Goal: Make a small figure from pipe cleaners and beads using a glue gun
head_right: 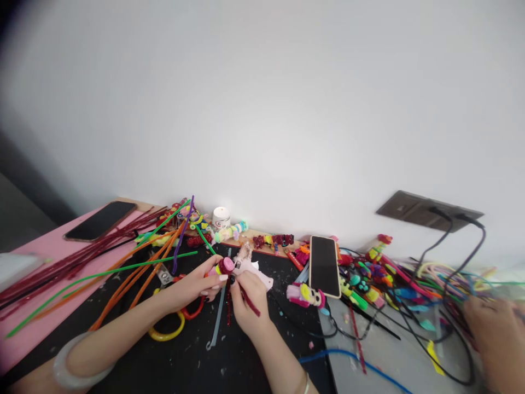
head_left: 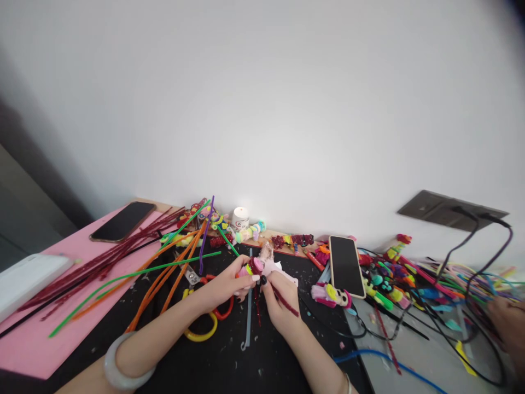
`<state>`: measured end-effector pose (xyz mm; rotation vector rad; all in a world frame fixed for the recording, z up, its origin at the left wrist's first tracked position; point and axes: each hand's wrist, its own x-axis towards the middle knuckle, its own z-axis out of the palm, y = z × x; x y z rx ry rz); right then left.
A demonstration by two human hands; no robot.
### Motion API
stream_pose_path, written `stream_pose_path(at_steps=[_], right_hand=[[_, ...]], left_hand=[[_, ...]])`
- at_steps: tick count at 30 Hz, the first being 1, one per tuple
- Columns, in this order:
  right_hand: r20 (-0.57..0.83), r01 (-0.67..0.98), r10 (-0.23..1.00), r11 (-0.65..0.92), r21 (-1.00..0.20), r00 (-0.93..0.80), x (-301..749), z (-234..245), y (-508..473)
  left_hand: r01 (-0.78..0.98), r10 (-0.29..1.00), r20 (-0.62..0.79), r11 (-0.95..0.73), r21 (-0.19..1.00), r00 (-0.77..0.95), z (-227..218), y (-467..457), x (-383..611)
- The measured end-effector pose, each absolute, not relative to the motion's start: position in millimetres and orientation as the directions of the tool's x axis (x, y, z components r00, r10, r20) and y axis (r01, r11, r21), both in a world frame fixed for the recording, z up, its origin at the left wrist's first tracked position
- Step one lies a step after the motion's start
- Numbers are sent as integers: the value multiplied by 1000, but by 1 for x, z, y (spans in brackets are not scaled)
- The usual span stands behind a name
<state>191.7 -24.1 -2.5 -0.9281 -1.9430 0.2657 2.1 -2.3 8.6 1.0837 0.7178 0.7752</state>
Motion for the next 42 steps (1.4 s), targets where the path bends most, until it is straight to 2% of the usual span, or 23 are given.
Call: stream_pose_path(at_steps=[6,11,16,19,24,30,38,42], right_hand=[[648,465,705,694,-549,-287,191,0,-26],[681,479,664,728,-491,-311,191,1,-27],[713,514,610,758,-400,-345,192,-4,-27],[704,545,617,746,-382,-352,192,-6,-26],[674,549,671,705,-450,-308,193,-6,-24],[696,515,662,714,-474,-276,192,-3,-23],[702,534,631,738,-413,-329,193,-6,-24],[673,553,660,715,-427,-334,194,-5,-25]], left_hand=[[-131,884,-75,151,980,461,-1,0,3],[-4,930,9,-8,1000,367,1,-1,0],[178,958,136,-185,967,254,7,-3,-2],[232,956,147,-207,950,252,8,-5,-2],[251,955,144,-210,945,258,7,-4,-3],[254,946,122,-203,946,299,6,-4,-4],[257,953,124,-197,946,275,7,-5,-4],[231,961,125,-184,955,245,8,-7,-3]])
